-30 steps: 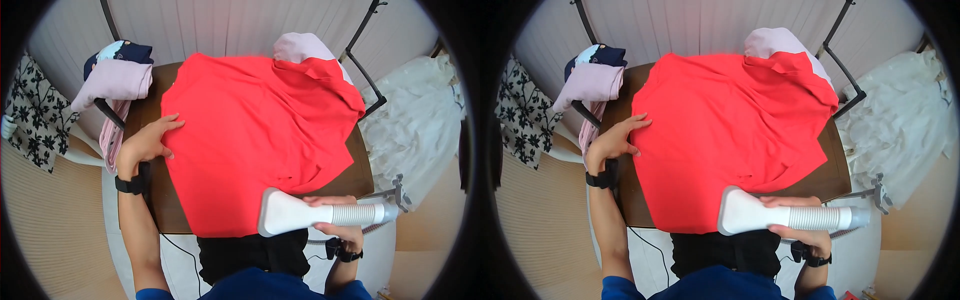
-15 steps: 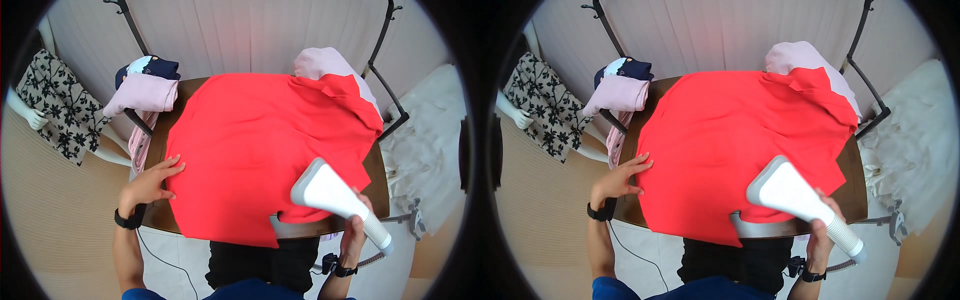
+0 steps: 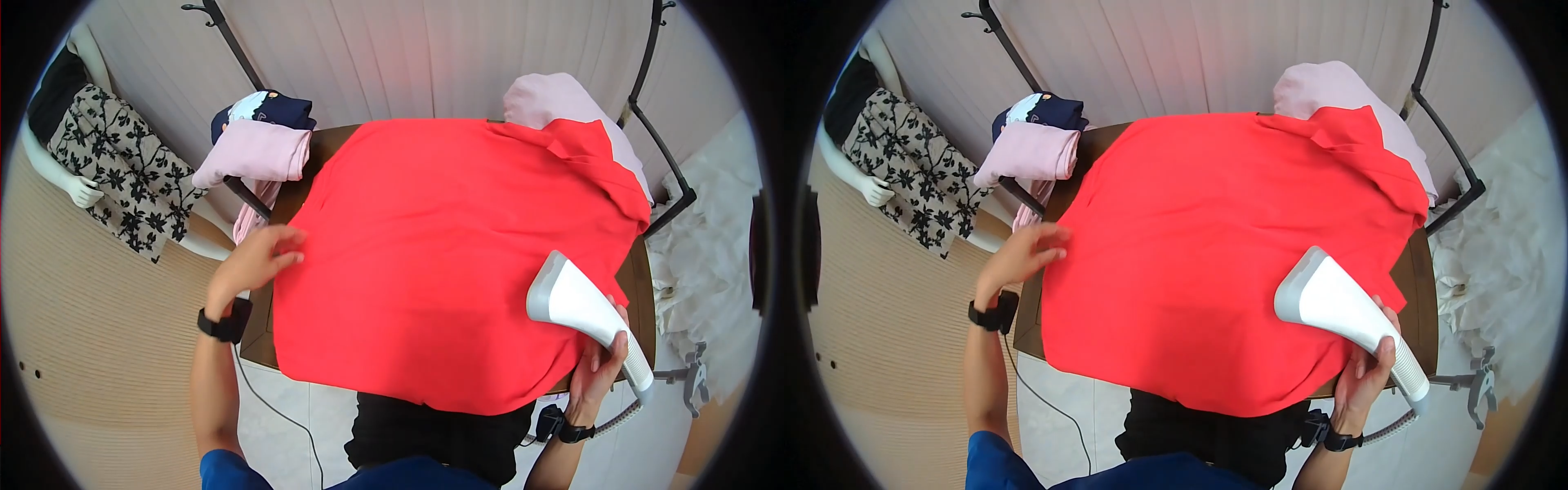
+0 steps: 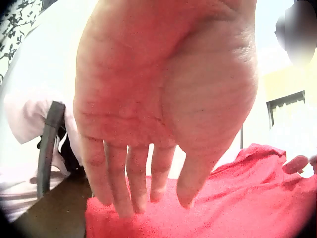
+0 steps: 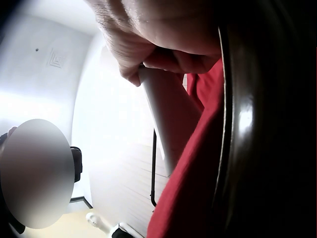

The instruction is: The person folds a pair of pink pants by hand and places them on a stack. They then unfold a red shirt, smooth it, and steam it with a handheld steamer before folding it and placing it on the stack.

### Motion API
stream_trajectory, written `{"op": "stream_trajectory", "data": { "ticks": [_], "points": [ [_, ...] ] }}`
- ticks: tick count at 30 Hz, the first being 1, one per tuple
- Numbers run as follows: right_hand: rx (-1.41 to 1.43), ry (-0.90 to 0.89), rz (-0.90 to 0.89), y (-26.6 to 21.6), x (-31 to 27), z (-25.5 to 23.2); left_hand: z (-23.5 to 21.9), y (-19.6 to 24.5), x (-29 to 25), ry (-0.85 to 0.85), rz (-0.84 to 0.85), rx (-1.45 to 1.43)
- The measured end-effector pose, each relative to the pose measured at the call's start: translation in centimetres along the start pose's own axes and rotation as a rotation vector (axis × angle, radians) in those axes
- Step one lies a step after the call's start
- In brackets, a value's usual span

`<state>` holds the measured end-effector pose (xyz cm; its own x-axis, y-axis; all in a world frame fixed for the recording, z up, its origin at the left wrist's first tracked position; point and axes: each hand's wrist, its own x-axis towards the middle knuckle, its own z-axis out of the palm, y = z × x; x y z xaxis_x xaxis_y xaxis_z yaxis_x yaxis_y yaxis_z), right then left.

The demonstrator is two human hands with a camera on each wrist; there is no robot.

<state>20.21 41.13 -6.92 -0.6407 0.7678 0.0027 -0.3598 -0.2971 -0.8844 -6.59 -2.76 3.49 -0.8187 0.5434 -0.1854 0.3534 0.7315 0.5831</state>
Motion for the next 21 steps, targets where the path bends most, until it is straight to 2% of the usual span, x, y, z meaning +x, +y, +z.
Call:
{"op": "stream_trajectory", "data": {
  "ticks": [2, 3, 6, 7, 8, 10, 11, 12, 14, 16, 18, 21],
  "points": [
    [0.066, -0.052, 0.010, -0.2, 0.1, -0.2, 0.6, 1.3, 2.3, 0.108, 0.028, 0.141],
    [0.062, -0.045, 0.007, -0.2, 0.2, -0.2, 1.2, 1.4, 3.3, 0.146, 0.087, 0.095],
    [0.089, 0.013, 0.009, 0.0, 0.3, 0.1, 2.6, 3.1, 6.2, 0.176, 0.152, 0.131],
    [0.073, -0.015, 0.011, 0.0, 0.4, 0.0, 2.5, 3.4, 7.1, 0.073, 0.164, 0.160],
    [0.059, -0.043, 0.013, 0.0, 0.5, -0.1, 3.3, 3.0, 8.0, 0.069, 0.168, 0.157],
    [0.033, -0.073, 0.017, 0.0, 0.4, -0.4, 5.4, 1.0, 10.0, 0.143, 0.213, 0.345],
    [0.017, -0.056, 0.005, 0.1, 0.3, -0.3, 5.7, 1.0, 10.5, -0.010, 0.118, 0.404],
    [0.001, -0.038, -0.007, 0.2, 0.2, -0.1, 6.3, 0.7, 10.5, -0.008, 0.121, 0.405],
    [0.003, -0.004, -0.022, 0.3, 0.1, 0.4, 7.8, 0.5, 9.9, 0.068, 0.007, 0.573],
    [-0.006, 0.031, -0.016, 0.2, -0.1, 0.5, 7.4, 0.8, 9.2, 0.009, -0.036, 0.582],
    [-0.004, 0.016, -0.009, 0.1, -0.2, 0.0, 6.9, 1.5, 7.6, -0.061, -0.176, 0.554],
    [0.004, -0.025, 0.014, 0.0, -0.2, -0.1, 6.4, 2.1, 5.2, -0.106, -0.224, 0.579]
  ]
}}
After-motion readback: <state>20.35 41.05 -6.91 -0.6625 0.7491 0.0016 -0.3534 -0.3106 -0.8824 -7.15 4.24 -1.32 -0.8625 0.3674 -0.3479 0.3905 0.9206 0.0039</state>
